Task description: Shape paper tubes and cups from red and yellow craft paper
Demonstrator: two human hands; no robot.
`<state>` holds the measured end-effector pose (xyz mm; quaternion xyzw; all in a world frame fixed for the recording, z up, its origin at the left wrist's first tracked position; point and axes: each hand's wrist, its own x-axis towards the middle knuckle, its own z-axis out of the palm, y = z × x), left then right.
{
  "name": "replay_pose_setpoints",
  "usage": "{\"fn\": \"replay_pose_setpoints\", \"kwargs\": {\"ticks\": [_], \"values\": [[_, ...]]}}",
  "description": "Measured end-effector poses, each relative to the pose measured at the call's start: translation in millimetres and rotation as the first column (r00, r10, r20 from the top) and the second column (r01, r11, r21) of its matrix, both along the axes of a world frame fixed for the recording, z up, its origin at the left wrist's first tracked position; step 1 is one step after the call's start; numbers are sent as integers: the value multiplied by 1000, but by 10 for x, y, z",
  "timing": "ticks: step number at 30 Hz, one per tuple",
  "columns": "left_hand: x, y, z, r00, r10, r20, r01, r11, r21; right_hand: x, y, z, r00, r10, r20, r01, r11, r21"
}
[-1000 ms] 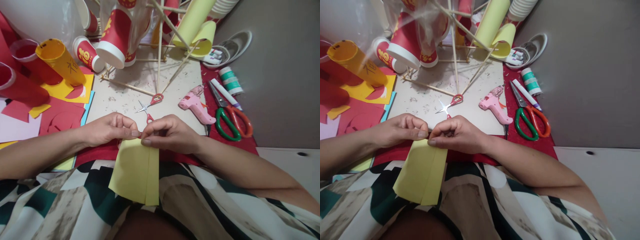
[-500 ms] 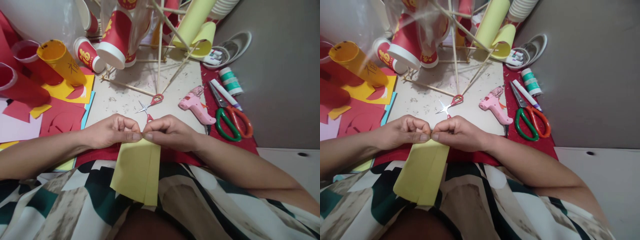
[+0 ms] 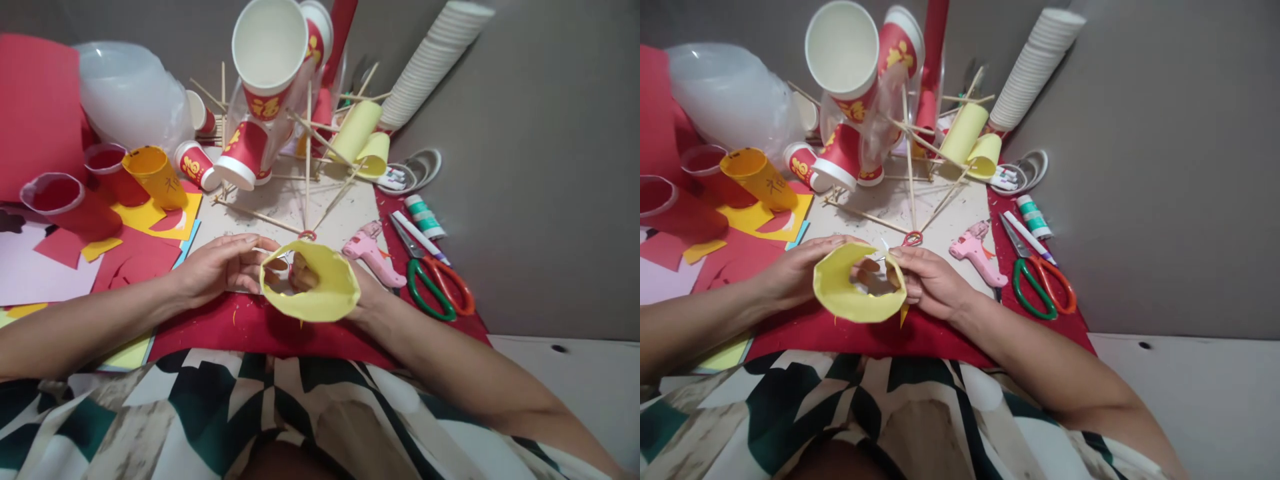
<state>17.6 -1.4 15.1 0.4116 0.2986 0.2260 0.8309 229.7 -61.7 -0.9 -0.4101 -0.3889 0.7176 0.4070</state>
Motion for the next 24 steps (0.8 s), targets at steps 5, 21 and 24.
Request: {"fn": "replay_pose_setpoints", "kwargs": {"ticks": [5,21,24], "values": [[-44,-3,-55,998,-14,65,-13,916,400,3,35,-24,983,-61,-174,40,992,-123],[55,-70,62,990,-108,-88,139,743,654,-110,-31,-115,978,41,-203,-76,982,-171],[35,-19,54,995,-76,-66,99,856,507,-93,-12,-132,992,34,-119,-47,993,-108]]}}
